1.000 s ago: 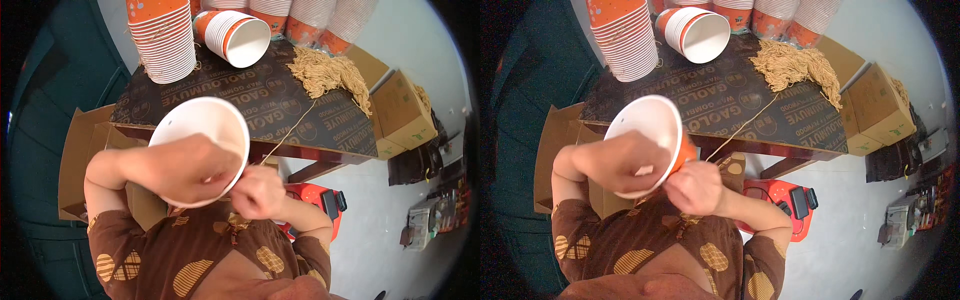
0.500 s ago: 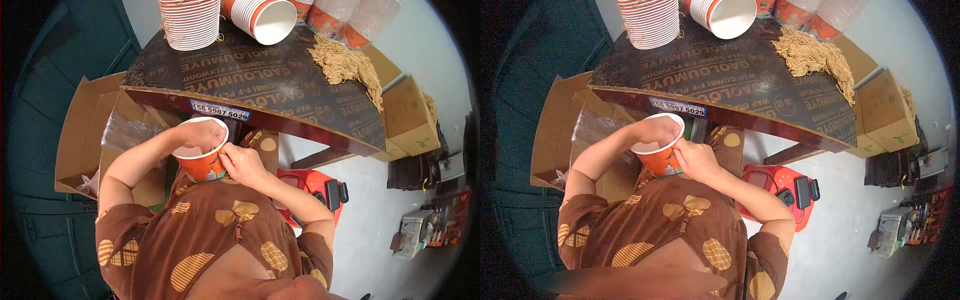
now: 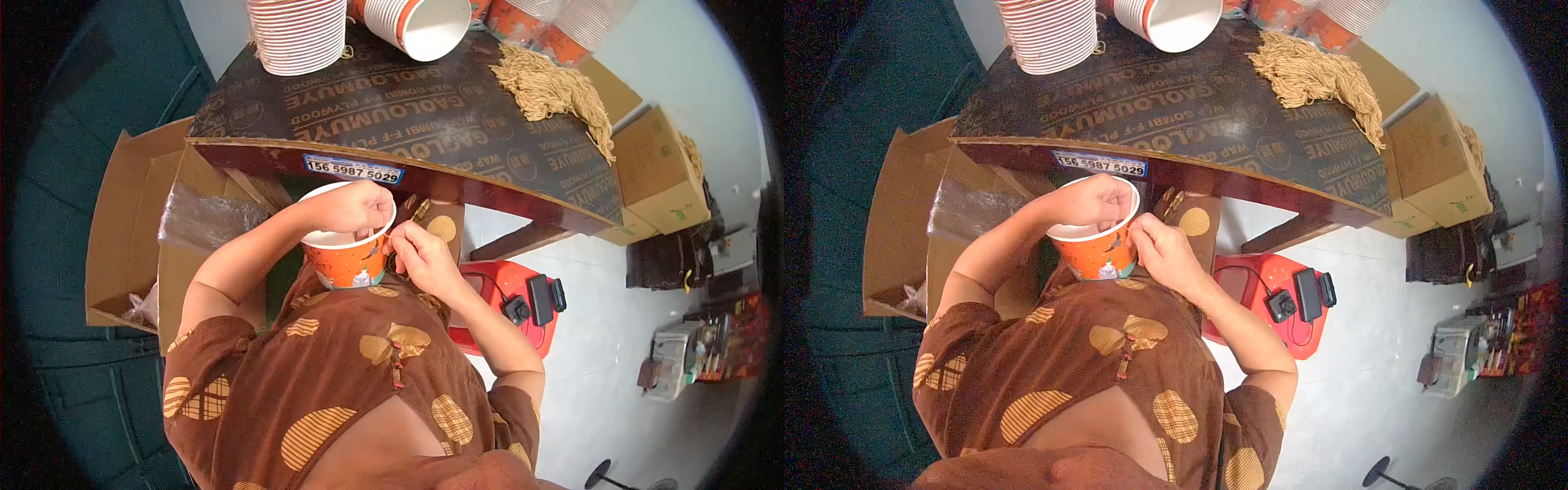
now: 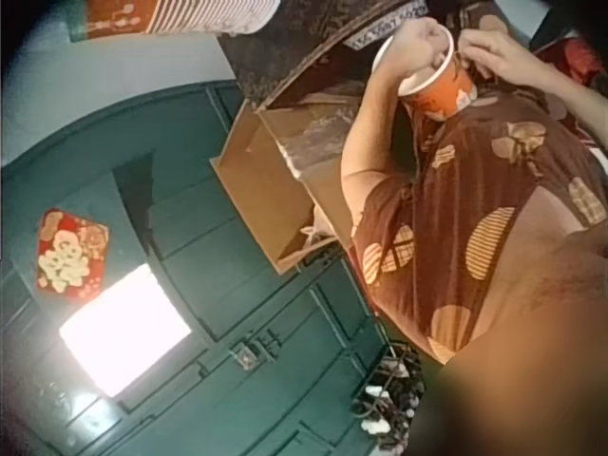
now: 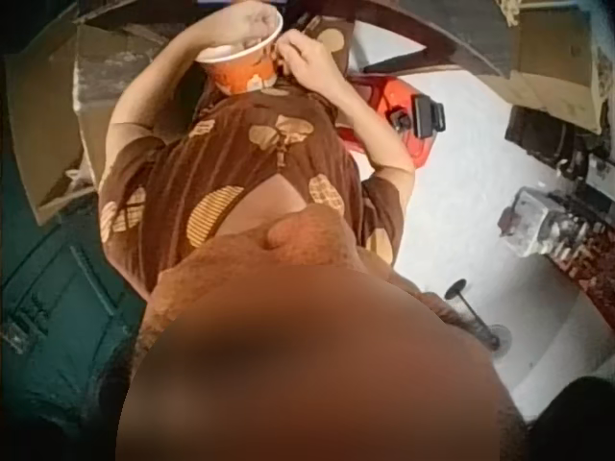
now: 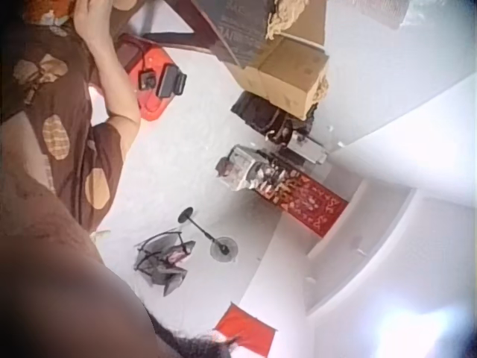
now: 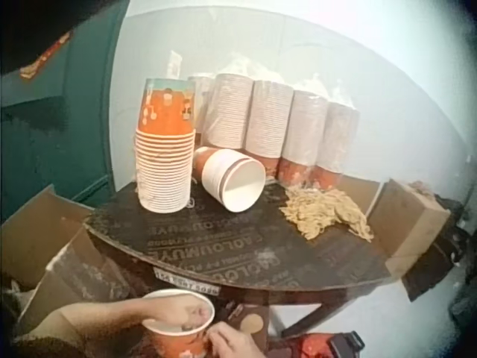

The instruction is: Manually attaching string handles to paper buckets.

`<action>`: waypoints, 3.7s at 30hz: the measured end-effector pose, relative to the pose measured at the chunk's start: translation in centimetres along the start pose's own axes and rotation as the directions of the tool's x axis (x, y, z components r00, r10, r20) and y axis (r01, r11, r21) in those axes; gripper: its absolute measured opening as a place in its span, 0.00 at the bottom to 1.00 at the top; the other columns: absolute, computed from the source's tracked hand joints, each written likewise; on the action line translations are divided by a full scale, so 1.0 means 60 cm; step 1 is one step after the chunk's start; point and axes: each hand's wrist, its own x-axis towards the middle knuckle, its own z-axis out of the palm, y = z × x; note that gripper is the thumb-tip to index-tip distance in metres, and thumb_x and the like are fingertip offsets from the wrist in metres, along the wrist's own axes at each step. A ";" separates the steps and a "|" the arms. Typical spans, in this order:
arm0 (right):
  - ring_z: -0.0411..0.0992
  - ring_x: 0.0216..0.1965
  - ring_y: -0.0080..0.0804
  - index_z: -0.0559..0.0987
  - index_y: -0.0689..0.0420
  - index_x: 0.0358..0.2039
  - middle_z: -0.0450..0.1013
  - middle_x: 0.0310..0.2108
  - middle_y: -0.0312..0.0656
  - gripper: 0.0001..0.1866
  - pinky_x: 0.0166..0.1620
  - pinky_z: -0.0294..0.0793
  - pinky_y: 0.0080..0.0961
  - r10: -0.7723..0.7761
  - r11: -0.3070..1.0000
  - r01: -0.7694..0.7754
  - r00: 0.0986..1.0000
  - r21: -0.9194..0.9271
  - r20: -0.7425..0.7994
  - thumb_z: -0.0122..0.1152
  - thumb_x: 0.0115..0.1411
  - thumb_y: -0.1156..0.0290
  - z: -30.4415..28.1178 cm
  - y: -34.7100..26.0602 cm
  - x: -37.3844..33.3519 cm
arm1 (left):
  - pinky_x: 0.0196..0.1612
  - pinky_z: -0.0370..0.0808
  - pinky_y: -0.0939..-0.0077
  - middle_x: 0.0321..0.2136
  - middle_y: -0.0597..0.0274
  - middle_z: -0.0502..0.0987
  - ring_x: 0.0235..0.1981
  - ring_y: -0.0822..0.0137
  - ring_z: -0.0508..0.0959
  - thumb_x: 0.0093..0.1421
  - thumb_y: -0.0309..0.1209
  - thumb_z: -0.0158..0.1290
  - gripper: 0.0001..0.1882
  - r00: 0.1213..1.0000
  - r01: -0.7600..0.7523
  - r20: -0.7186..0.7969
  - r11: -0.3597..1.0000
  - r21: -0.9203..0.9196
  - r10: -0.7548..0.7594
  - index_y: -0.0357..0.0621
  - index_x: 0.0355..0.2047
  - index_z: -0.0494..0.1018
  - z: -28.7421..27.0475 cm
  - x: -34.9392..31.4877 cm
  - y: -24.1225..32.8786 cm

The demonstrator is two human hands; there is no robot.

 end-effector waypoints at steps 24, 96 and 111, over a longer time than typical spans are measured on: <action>0.68 0.20 0.15 0.74 0.58 0.30 0.72 0.22 0.31 0.10 0.22 0.67 0.14 0.286 0.941 -0.270 0.957 0.203 -0.053 0.49 0.67 0.67 -0.054 0.091 -0.013 | 0.32 0.69 0.77 0.24 0.69 0.72 0.28 0.76 0.70 0.62 0.33 0.51 0.11 0.982 0.008 -0.186 0.999 -0.043 -0.016 0.38 0.28 0.72 0.033 0.117 -0.053; 0.72 0.30 0.42 0.75 0.64 0.32 0.71 0.28 0.46 0.04 0.35 0.71 0.30 -0.044 0.906 -0.114 0.932 -0.407 -0.359 0.57 0.56 0.80 -0.175 -0.033 -0.041 | 0.20 0.68 0.82 0.19 0.62 0.73 0.16 0.75 0.71 0.55 0.23 0.56 0.05 0.978 0.092 0.209 0.859 -0.503 0.018 0.35 0.27 0.71 0.083 0.169 0.000; 0.70 0.26 0.37 0.73 0.63 0.29 0.69 0.25 0.45 0.03 0.31 0.70 0.29 0.010 0.951 -0.123 0.929 -0.284 -0.371 0.58 0.57 0.78 -0.128 0.019 -0.040 | 0.20 0.69 0.81 0.21 0.60 0.74 0.18 0.73 0.72 0.56 0.24 0.55 0.05 0.987 0.087 0.163 0.831 -0.550 0.005 0.34 0.29 0.71 0.084 0.166 0.002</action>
